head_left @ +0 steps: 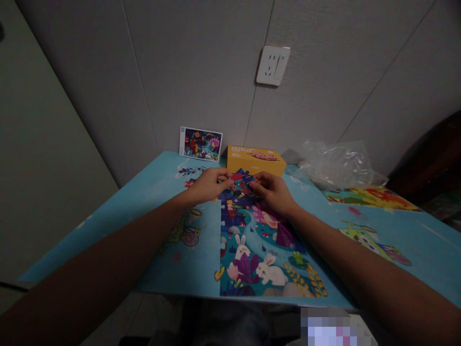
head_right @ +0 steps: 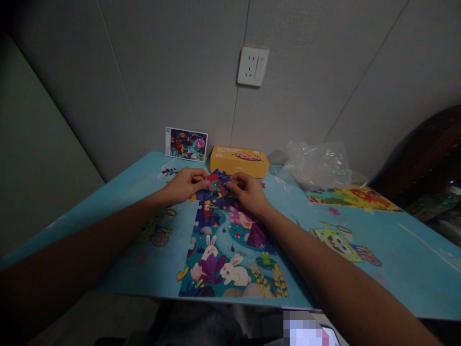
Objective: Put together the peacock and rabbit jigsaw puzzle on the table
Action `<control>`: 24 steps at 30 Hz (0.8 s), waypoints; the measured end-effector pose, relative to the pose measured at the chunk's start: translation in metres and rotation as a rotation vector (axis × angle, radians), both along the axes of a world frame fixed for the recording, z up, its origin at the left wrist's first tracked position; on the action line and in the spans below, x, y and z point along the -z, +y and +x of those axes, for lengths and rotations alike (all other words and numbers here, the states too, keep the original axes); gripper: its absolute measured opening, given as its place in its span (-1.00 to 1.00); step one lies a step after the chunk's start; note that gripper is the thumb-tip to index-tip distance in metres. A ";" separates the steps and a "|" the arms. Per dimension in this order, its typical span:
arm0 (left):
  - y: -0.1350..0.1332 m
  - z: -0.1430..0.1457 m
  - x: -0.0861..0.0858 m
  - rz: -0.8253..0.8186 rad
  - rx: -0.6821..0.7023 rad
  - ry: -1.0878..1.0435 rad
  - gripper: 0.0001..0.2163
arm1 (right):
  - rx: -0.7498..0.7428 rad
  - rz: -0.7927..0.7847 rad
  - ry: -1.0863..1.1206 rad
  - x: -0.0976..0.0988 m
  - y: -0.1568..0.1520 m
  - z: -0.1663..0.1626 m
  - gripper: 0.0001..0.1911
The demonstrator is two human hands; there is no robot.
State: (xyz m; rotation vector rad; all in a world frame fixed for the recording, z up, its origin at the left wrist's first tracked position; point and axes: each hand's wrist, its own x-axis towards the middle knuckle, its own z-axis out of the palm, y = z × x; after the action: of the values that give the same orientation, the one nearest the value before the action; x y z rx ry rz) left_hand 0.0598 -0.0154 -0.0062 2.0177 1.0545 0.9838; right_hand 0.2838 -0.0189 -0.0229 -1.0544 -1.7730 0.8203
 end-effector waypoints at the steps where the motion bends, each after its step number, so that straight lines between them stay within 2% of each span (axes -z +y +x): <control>1: -0.001 0.001 0.000 -0.002 0.041 -0.006 -0.89 | 0.006 0.003 -0.006 -0.001 -0.001 -0.001 -0.69; 7: -0.008 0.004 0.000 -0.030 0.226 -0.023 -0.87 | -0.014 -0.052 -0.015 -0.005 -0.007 -0.003 -0.65; 10: -0.010 0.005 0.000 -0.033 0.242 0.001 -0.82 | -0.037 -0.056 -0.018 -0.005 -0.009 -0.005 -0.66; 12: -0.008 0.006 0.001 -0.012 0.198 0.032 -0.82 | -0.048 -0.041 -0.032 -0.004 -0.008 -0.006 -0.67; 15: -0.001 0.003 0.002 0.043 0.000 0.029 -0.85 | 0.024 0.005 -0.065 -0.004 -0.004 -0.004 -0.72; 17: 0.008 -0.003 0.002 0.071 -0.226 0.034 -0.78 | 0.154 0.066 -0.118 -0.005 0.002 0.002 -0.79; 20: 0.021 -0.018 0.000 0.082 -0.593 0.175 -0.65 | 0.417 0.161 -0.332 -0.006 0.011 0.015 -0.87; 22: 0.027 -0.029 0.001 0.040 -0.704 0.291 -0.60 | 0.509 0.176 -0.509 -0.005 0.016 0.023 -0.80; 24: 0.031 -0.039 0.003 0.014 -0.735 0.397 -0.61 | 0.517 0.165 -0.657 -0.003 0.019 0.027 -0.74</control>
State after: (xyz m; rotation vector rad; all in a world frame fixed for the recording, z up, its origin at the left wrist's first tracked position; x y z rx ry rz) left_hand 0.0210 0.0158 -0.0091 1.8971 2.0998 0.9372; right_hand 0.3108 0.0002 -0.0200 -1.6945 -1.8983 -0.0075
